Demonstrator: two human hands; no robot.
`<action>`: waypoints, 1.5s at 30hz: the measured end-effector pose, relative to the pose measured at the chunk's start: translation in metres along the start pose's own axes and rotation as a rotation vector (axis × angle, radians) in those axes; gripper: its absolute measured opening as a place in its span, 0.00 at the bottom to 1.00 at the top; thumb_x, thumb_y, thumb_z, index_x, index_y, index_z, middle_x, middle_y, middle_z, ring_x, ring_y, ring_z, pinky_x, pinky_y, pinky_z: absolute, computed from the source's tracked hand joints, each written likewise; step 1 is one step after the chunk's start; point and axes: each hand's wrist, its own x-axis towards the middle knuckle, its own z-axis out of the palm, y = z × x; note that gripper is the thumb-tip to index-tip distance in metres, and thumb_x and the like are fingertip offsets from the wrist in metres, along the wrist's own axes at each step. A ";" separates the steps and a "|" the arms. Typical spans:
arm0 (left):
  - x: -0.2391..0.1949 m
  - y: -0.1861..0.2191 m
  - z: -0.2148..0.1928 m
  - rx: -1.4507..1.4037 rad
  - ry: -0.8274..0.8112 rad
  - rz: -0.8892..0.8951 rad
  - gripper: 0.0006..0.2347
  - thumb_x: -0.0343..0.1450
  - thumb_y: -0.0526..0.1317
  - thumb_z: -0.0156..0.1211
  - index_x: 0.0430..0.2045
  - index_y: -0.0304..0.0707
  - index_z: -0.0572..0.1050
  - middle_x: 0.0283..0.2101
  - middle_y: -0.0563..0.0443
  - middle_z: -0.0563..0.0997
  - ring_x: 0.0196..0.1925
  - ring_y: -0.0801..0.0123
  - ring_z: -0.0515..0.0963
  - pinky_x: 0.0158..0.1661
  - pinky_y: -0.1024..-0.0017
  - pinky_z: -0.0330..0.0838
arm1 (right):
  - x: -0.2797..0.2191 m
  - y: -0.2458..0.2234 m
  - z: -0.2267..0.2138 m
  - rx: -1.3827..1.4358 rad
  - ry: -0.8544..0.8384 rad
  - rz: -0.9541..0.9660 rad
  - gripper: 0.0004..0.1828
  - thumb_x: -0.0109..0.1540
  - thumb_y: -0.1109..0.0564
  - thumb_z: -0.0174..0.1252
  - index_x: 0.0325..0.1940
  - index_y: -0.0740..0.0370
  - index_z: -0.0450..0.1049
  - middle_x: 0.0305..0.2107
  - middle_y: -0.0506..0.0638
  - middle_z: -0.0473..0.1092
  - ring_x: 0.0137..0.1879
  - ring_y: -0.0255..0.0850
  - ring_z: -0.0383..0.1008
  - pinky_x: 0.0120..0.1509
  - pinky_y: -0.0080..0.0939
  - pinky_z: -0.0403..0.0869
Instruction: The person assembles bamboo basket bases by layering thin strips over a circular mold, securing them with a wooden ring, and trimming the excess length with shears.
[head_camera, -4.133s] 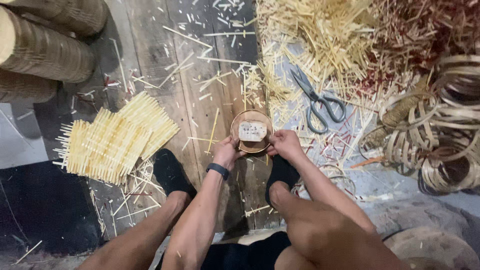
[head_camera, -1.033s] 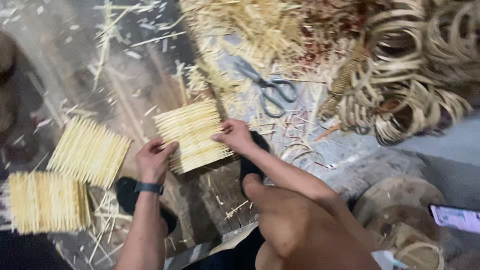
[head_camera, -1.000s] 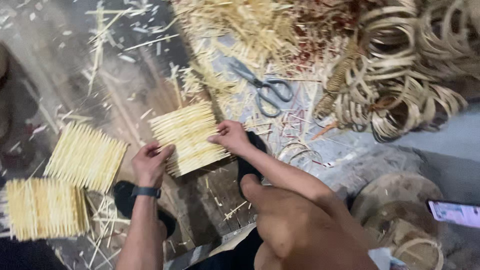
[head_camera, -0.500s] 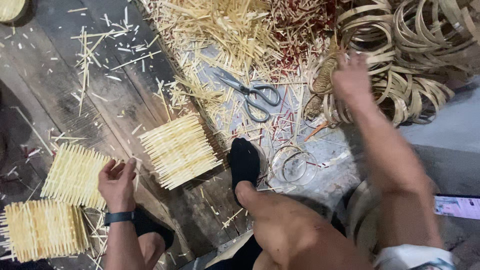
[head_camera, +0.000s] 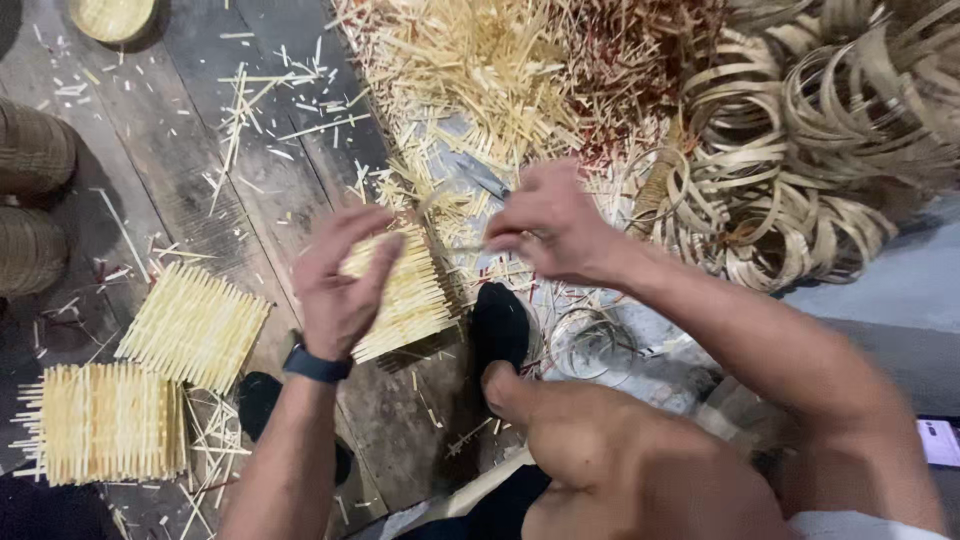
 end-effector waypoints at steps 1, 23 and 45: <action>0.005 0.015 0.001 -0.136 -0.046 -0.189 0.08 0.75 0.39 0.65 0.45 0.37 0.82 0.43 0.44 0.84 0.44 0.64 0.81 0.44 0.71 0.76 | 0.009 -0.020 -0.003 0.133 -0.088 0.013 0.07 0.64 0.50 0.66 0.39 0.53 0.81 0.28 0.46 0.72 0.42 0.41 0.66 0.48 0.43 0.63; -0.040 0.040 -0.035 -0.998 0.141 -1.403 0.25 0.72 0.70 0.40 0.28 0.49 0.72 0.17 0.62 0.68 0.14 0.78 0.65 0.13 0.77 0.53 | 0.066 -0.142 0.099 -0.277 -0.071 -0.424 0.33 0.56 0.47 0.66 0.53 0.79 0.70 0.37 0.55 0.69 0.44 0.45 0.71 0.38 0.40 0.75; -0.056 -0.073 -0.069 -1.231 0.256 -1.319 0.14 0.73 0.43 0.61 0.17 0.40 0.68 0.15 0.60 0.61 0.13 0.79 0.57 0.14 0.79 0.48 | 0.078 -0.052 0.164 1.863 -0.162 0.711 0.25 0.70 0.45 0.61 0.24 0.61 0.68 0.15 0.42 0.56 0.21 0.32 0.52 0.23 0.33 0.55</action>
